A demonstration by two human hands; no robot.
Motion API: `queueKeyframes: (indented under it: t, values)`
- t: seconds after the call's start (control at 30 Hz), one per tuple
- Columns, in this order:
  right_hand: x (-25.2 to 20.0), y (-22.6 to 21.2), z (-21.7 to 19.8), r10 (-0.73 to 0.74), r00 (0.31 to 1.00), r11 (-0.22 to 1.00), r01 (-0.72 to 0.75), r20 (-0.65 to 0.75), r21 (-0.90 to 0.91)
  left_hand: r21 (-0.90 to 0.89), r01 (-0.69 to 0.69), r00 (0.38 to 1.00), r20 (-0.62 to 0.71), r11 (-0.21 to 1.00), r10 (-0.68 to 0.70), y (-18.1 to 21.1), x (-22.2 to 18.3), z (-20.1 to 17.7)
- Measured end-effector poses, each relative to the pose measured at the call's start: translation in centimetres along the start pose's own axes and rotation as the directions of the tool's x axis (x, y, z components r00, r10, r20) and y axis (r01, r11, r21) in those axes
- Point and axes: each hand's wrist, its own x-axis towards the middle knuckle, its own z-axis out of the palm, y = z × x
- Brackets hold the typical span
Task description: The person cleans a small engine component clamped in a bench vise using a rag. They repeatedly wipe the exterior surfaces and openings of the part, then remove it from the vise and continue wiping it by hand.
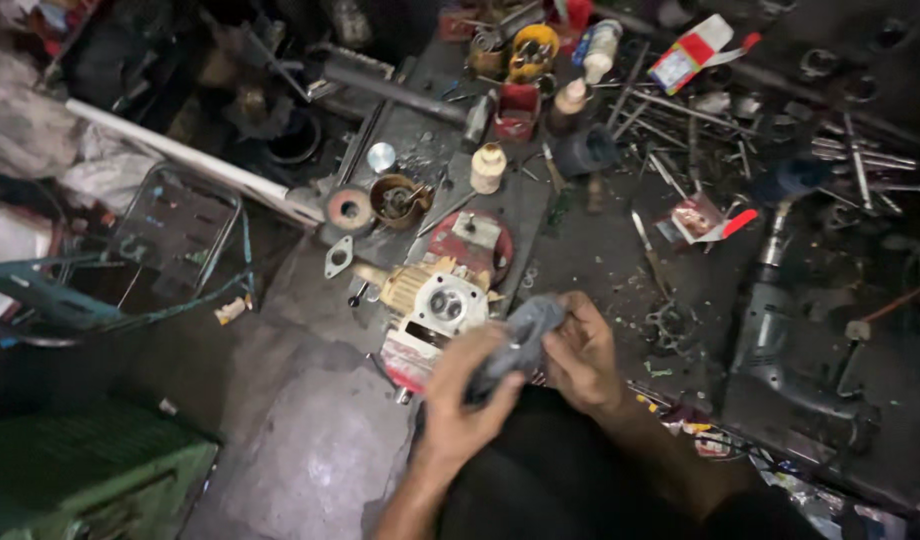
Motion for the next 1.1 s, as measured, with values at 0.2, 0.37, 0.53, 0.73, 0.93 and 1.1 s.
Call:
queueKeyframes:
  t: [0.2,0.37,0.53,0.73,0.93,1.1]
  values:
    - [2.1,-2.9,3.6,-0.256,0.939,0.953,0.285,-0.231,0.102,-0.052,-0.051,0.998,0.036,0.997,0.053,2.0,2.9,3.5]
    - [1.9,-4.2,2.4,-0.348,0.889,0.935,0.351,-0.297,-0.045,-0.046,-0.064,0.977,0.202,0.997,0.072,4.1,4.7,4.6]
    - [0.6,-2.8,1.0,-0.417,0.876,0.905,0.374,-0.242,-0.204,-0.145,-0.222,0.972,0.050,0.964,0.231,4.8,5.9,5.3]
    - [-0.4,-1.5,3.1,-0.463,0.787,0.879,0.467,-0.408,-0.096,-0.267,-0.109,0.993,0.012,0.957,0.116,3.7,5.6,7.8]
    - [-0.7,-2.5,4.1,-0.478,0.775,0.869,0.486,-0.414,-0.093,-0.404,-0.182,0.978,0.023,0.897,0.209,3.3,5.1,8.4]
    - [-1.1,-1.8,3.3,-0.490,0.767,0.870,0.461,-0.414,-0.174,-0.385,-0.267,0.920,0.170,0.884,0.352,3.1,5.9,7.4]
